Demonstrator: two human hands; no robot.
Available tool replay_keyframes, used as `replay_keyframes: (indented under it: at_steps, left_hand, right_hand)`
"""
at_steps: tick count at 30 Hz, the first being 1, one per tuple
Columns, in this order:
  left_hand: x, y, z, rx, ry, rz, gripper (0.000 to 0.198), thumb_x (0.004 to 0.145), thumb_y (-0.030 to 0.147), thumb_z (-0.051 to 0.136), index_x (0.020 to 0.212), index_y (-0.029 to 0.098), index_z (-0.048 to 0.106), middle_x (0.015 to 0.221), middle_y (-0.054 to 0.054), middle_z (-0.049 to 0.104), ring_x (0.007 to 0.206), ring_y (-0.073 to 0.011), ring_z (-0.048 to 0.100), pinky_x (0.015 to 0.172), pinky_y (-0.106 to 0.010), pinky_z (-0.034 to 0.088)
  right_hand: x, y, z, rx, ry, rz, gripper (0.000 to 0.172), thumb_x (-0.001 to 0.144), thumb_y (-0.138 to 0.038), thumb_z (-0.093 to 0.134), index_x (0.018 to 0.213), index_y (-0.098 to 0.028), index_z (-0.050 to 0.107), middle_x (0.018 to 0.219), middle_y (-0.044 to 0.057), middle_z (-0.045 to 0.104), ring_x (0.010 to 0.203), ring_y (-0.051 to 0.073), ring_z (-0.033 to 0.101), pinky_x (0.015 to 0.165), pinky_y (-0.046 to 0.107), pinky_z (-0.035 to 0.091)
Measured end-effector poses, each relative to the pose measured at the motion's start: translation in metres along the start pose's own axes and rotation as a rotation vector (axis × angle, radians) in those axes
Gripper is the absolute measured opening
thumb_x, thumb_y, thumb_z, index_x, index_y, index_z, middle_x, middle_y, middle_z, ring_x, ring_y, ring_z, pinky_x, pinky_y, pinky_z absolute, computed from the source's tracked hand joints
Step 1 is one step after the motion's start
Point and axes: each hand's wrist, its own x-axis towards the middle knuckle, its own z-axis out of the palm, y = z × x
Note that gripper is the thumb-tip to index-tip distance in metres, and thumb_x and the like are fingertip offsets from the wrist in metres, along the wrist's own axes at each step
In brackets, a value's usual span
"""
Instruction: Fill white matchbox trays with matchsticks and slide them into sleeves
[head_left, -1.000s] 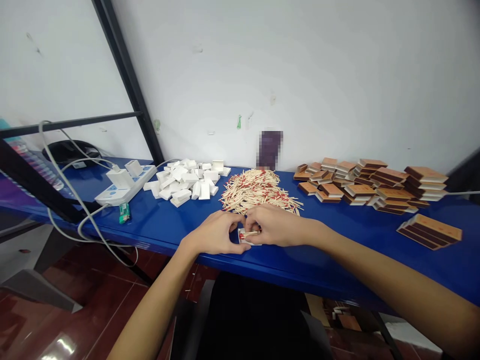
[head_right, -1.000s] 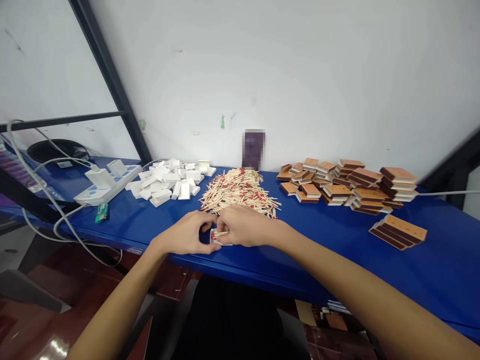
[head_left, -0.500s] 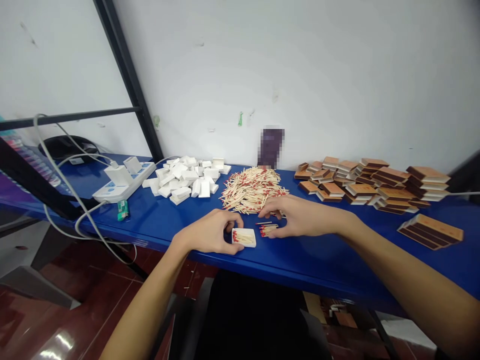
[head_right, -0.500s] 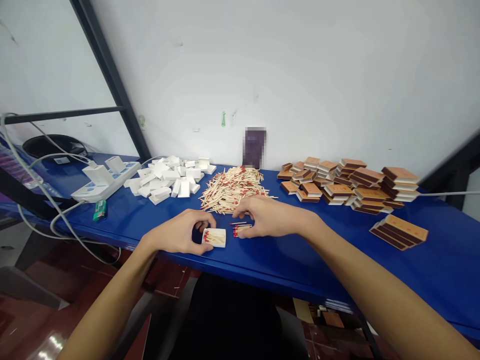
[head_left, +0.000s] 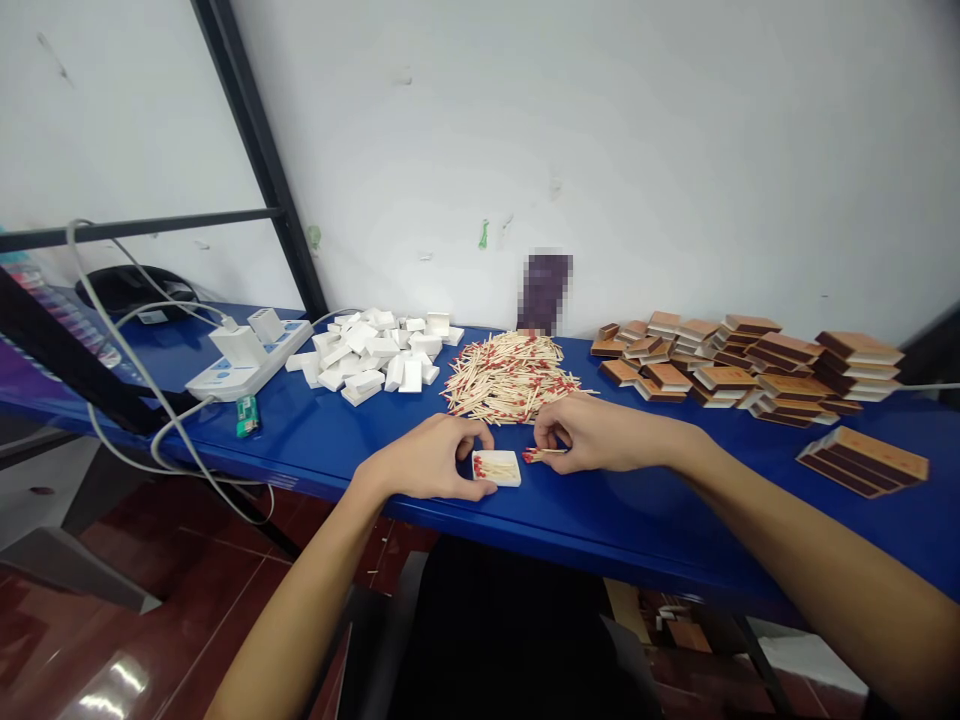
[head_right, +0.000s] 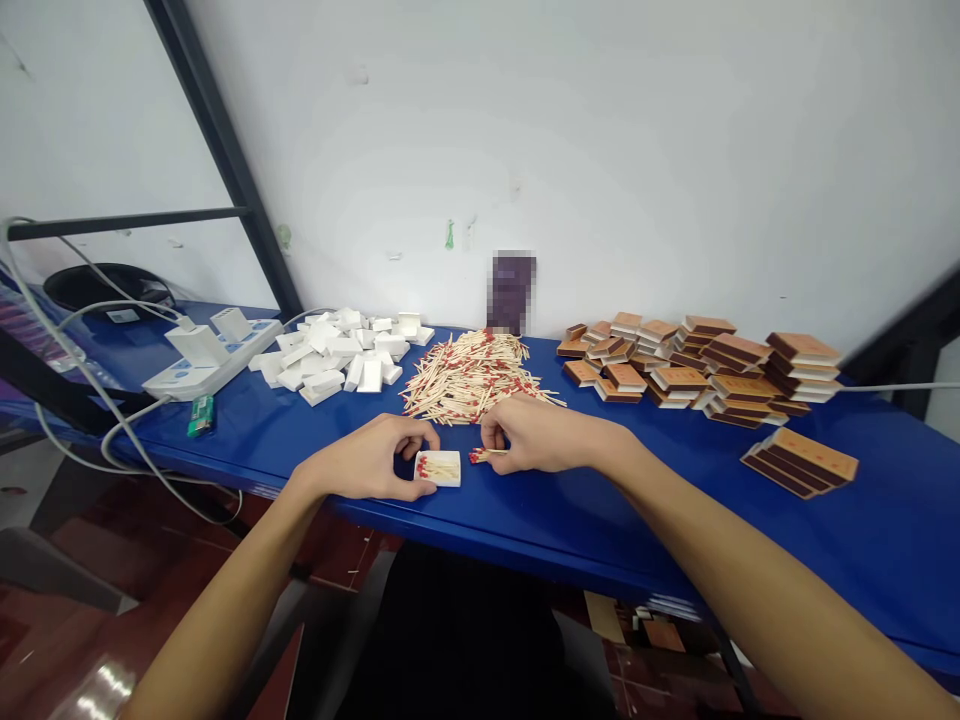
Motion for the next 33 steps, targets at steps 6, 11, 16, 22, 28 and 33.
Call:
replay_keyframes:
  at_steps: [6, 11, 16, 22, 28, 33]
  left_hand:
    - [0.002, 0.004, 0.001, 0.012, 0.001, -0.02, 0.028, 0.074, 0.041, 0.073, 0.092, 0.02, 0.065, 0.063, 0.006, 0.048, 0.057, -0.0106, 0.043, 0.057, -0.025, 0.031]
    - [0.003, 0.007, 0.002, 0.022, 0.006, -0.039, 0.03, 0.077, 0.042, 0.07, 0.097, 0.02, 0.065, 0.061, 0.007, 0.049, 0.055, -0.011, 0.045, 0.055, -0.025, 0.03]
    - [0.004, 0.005, 0.004, 0.043, 0.016, -0.001, 0.032, 0.08, 0.045, 0.069, 0.1, 0.021, 0.064, 0.061, 0.007, 0.048, 0.056, -0.0117, 0.045, 0.057, -0.025, 0.03]
    - [0.005, 0.002, 0.006, 0.034, 0.021, 0.013, 0.033, 0.081, 0.049, 0.069, 0.092, 0.019, 0.064, 0.061, 0.007, 0.045, 0.055, -0.0107, 0.041, 0.055, -0.025, 0.028]
    - [0.006, -0.001, 0.005, 0.025, 0.025, 0.01, 0.034, 0.079, 0.05, 0.071, 0.088, 0.019, 0.062, 0.06, 0.007, 0.043, 0.054, -0.0099, 0.04, 0.053, -0.025, 0.027]
    - [0.006, 0.002, 0.005, 0.037, 0.021, -0.003, 0.039, 0.079, 0.055, 0.069, 0.09, 0.019, 0.063, 0.063, 0.007, 0.047, 0.055, -0.0101, 0.042, 0.054, -0.025, 0.028]
  right_hand:
    - [0.001, 0.0, -0.002, -0.044, 0.054, 0.003, 0.01, 0.075, -0.023, 0.066, 0.068, -0.019, 0.062, 0.065, -0.001, 0.064, 0.057, 0.013, 0.052, 0.053, 0.026, 0.035]
    - [-0.003, -0.013, -0.011, -0.005, 0.139, -0.049, 0.011, 0.076, -0.026, 0.067, 0.068, -0.019, 0.065, 0.063, -0.003, 0.064, 0.055, 0.011, 0.05, 0.054, 0.025, 0.033]
    - [0.006, -0.033, -0.004, -0.025, 0.101, -0.084, 0.008, 0.076, -0.027, 0.068, 0.077, -0.019, 0.069, 0.068, -0.002, 0.066, 0.059, 0.011, 0.052, 0.057, 0.025, 0.033]
    - [0.016, -0.035, 0.007, -0.063, 0.08, -0.082, 0.008, 0.08, -0.024, 0.066, 0.079, -0.018, 0.072, 0.074, 0.001, 0.071, 0.063, 0.013, 0.057, 0.059, 0.025, 0.036]
    - [0.017, -0.032, 0.01, -0.039, 0.083, -0.151, 0.015, 0.088, -0.027, 0.064, 0.087, -0.019, 0.077, 0.082, 0.003, 0.074, 0.069, 0.014, 0.061, 0.065, 0.026, 0.04]
    - [0.014, -0.032, 0.01, -0.027, 0.114, -0.182, 0.016, 0.088, -0.029, 0.065, 0.093, -0.019, 0.076, 0.088, 0.005, 0.073, 0.074, 0.016, 0.062, 0.067, 0.026, 0.041]
